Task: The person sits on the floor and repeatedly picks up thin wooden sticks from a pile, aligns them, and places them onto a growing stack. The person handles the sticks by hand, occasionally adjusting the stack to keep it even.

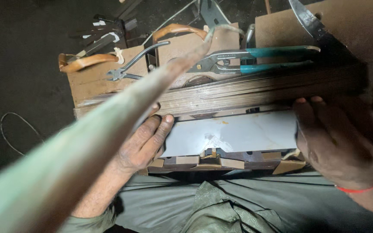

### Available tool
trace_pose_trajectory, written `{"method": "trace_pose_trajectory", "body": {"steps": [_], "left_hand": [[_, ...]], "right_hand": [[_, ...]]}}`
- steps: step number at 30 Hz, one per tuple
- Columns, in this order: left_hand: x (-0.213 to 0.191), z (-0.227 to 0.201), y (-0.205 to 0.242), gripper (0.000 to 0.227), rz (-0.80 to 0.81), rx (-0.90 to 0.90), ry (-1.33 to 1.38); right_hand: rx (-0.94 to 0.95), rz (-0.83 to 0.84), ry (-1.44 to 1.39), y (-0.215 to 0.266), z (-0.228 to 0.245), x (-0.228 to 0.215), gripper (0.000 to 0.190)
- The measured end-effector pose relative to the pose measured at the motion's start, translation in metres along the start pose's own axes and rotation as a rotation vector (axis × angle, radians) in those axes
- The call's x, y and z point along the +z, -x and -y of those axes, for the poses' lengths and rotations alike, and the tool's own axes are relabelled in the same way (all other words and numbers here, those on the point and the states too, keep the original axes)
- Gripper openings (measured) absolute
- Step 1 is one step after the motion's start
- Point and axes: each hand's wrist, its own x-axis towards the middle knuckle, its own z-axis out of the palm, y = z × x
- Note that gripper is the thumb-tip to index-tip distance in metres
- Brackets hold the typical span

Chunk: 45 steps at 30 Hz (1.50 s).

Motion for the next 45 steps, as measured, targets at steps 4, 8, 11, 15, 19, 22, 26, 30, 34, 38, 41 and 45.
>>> {"method": "trace_pose_trajectory", "body": {"steps": [4,8,11,15,19,22,26,30,34,38,41,45], "left_hand": [[-0.001,0.006,0.012,0.012,0.052,-0.057,0.044],[0.005,0.006,0.004,0.013,-0.019,-0.114,0.122],[0.008,0.000,-0.004,0.014,-0.126,-0.181,0.198],[0.008,0.000,0.000,0.016,-0.225,-0.207,0.211],[0.003,0.002,0.004,0.017,-0.195,-0.248,0.205],[0.000,0.000,0.002,0.020,-0.101,-0.281,0.202],[-0.014,-0.005,-0.013,0.027,-0.020,-0.301,0.221],[-0.024,-0.031,-0.016,0.028,-0.048,-0.262,0.252],[-0.017,-0.062,-0.013,0.049,0.115,-0.297,0.510],[-0.002,-0.056,-0.015,0.085,0.261,-0.348,0.470],[0.009,-0.051,-0.015,0.087,0.420,-0.382,0.330],[0.012,-0.043,-0.011,0.080,0.305,-0.430,0.573]], "right_hand": [[0.045,-0.063,-0.176,-0.004,-0.003,0.005,0.006],[0.025,-0.113,-0.076,-0.018,-0.004,-0.002,0.002],[0.021,-0.139,-0.123,-0.033,0.003,-0.006,0.007],[0.050,-0.228,-0.261,-0.043,0.021,0.005,0.005],[0.022,-0.112,-0.263,-0.039,0.013,0.006,0.012],[0.047,0.044,-0.334,-0.035,0.005,0.007,0.010],[0.068,0.222,-0.296,-0.041,-0.001,0.003,0.007],[0.104,0.511,-0.143,-0.034,0.034,0.000,0.014],[0.143,0.064,-0.659,-0.026,0.075,0.009,0.028],[0.204,0.110,-0.609,-0.033,0.075,0.025,0.034],[0.285,0.288,-0.627,-0.037,0.070,0.027,0.032],[0.248,0.364,-0.626,-0.051,0.064,0.027,0.036]]}}
